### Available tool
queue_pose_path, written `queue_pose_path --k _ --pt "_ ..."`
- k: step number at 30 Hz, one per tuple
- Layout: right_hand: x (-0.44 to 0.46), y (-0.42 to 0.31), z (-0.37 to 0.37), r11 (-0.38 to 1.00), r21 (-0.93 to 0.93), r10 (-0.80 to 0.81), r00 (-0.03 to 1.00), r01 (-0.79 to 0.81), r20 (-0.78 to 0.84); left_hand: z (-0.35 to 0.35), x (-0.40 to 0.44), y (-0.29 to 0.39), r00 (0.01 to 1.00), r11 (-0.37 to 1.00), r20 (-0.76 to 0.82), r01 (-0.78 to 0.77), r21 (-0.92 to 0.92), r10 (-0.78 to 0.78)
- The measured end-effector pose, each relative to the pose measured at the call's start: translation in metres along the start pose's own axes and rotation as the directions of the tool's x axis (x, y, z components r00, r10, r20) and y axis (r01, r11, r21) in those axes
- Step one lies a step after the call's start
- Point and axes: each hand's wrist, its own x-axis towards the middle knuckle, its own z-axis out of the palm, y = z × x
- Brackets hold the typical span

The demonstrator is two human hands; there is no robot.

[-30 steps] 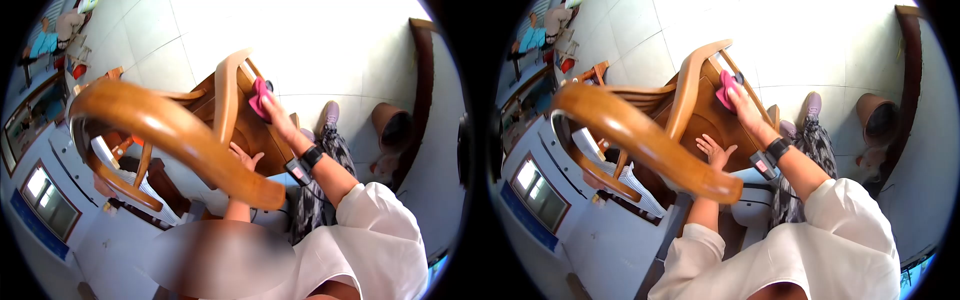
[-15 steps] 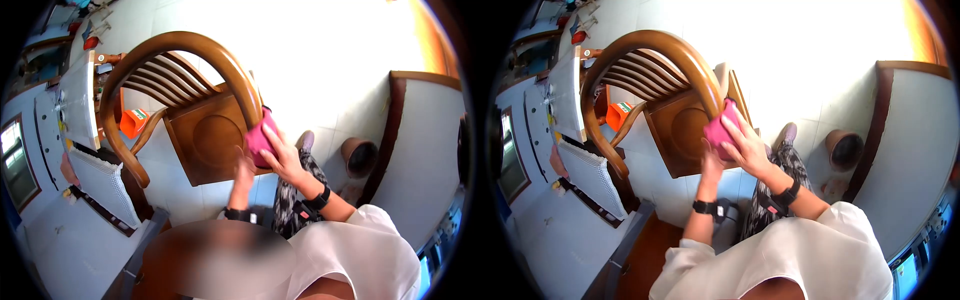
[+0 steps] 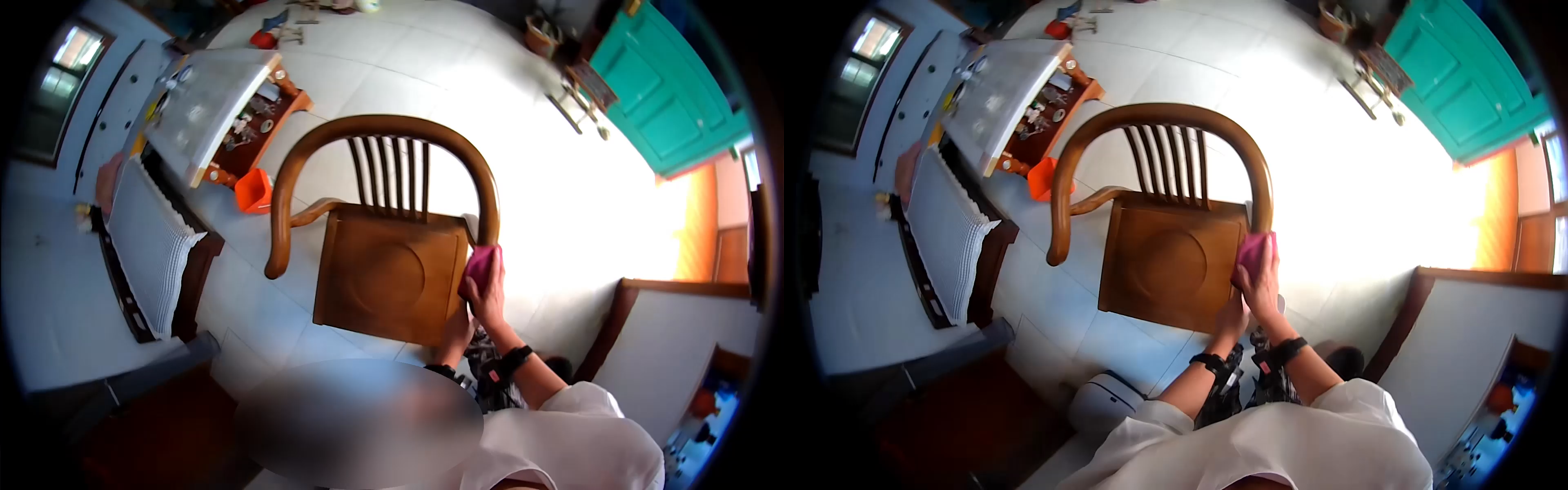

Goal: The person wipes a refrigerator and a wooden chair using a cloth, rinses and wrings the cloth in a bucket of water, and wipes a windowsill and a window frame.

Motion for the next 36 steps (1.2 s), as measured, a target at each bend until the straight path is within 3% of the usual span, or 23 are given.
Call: queue_pose_path --k 1,2,3,4,5,6,7,8,10,11,13,16,18,21,23,25,29,33,36 --pt "0.004 0.001 0.002 1.0 -0.023 -0.022 1.0 0.021 -0.004 0.027 0.007 -0.061 0.952 0.959 -0.134 -0.26 0.11 0.274" --pt "0.01 0.001 0.003 1.0 -0.029 -0.013 1.0 0.012 -0.011 0.053 0.015 -0.122 0.814 0.845 -0.256 -0.449 0.291 0.521" --pt "0.017 -0.002 0.003 0.999 -0.033 0.003 1.0 -0.003 -0.015 0.053 0.003 -0.12 0.841 0.894 -0.33 -0.344 0.285 0.429" --pt "0.02 -0.002 0.001 0.999 -0.028 0.019 0.999 -0.02 -0.034 0.053 0.004 -0.124 0.968 0.973 -0.169 -0.16 0.168 0.188" --pt "0.03 -0.002 0.0 0.999 -0.032 0.015 1.0 -0.016 -0.027 0.057 -0.001 -0.124 0.984 0.991 -0.18 0.013 0.133 0.012" --pt "0.042 -0.002 -0.001 0.999 -0.044 -0.018 0.999 0.016 -0.036 0.049 -0.008 -0.124 0.994 0.999 -0.107 0.014 -0.047 -0.019" --pt "0.058 0.001 -0.003 0.997 -0.051 -0.051 0.998 0.049 -0.044 0.042 -0.013 -0.118 0.999 0.974 -0.035 0.026 -0.223 -0.034" --pt "0.075 0.005 0.0 0.994 -0.071 -0.086 0.994 0.08 -0.074 0.041 -0.011 -0.104 0.997 0.968 -0.053 0.036 -0.247 -0.051" --pt "0.118 0.001 -0.002 0.981 -0.135 -0.147 0.987 0.137 -0.069 0.035 -0.014 -0.075 0.944 0.788 -0.186 -0.329 -0.52 0.272" --pt "0.143 -0.006 -0.007 0.978 -0.153 -0.144 0.989 0.14 -0.017 0.028 -0.02 -0.054 0.949 0.787 -0.19 -0.314 -0.531 0.25" --pt "0.196 -0.026 -0.011 0.917 -0.212 -0.327 0.941 0.338 0.086 0.009 -0.01 -0.002 0.909 0.89 -0.279 -0.381 -0.251 0.311" --pt "0.27 -0.067 0.007 0.753 -0.187 -0.572 0.768 0.631 0.288 0.024 0.007 0.017 0.856 0.935 -0.45 -0.337 -0.114 0.254" --pt "0.317 -0.086 0.033 0.596 -0.039 -0.707 0.548 0.802 0.447 0.035 0.015 0.018 0.834 0.946 -0.51 -0.307 -0.109 0.212" --pt "0.358 -0.129 0.093 0.422 0.19 -0.798 0.264 0.886 0.541 0.042 0.014 0.018 0.826 0.939 -0.536 -0.302 -0.163 0.173" --pt "0.37 -0.16 0.143 0.399 0.151 -0.747 0.226 0.904 0.625 0.044 0.017 0.019 0.84 0.935 -0.516 -0.301 -0.187 0.167" --pt "0.363 -0.2 0.189 0.282 0.039 -0.692 0.175 0.959 0.7 0.043 0.016 0.025 0.824 0.928 -0.548 -0.306 -0.211 0.147" --pt "0.313 -0.26 0.29 -0.068 0.227 -0.652 -0.215 0.972 0.727 0.028 0.006 0.035 0.862 0.922 -0.504 -0.241 -0.302 0.061" --pt "0.181 -0.262 0.358 -0.37 0.527 -0.446 -0.644 0.765 0.622 0.035 0.009 0.035 0.86 0.917 -0.507 -0.247 -0.314 0.058" --pt "0.104 -0.258 0.361 -0.191 0.5 -0.542 -0.515 0.845 0.664 0.033 0.009 0.033 0.894 0.937 -0.442 -0.212 -0.279 0.071"
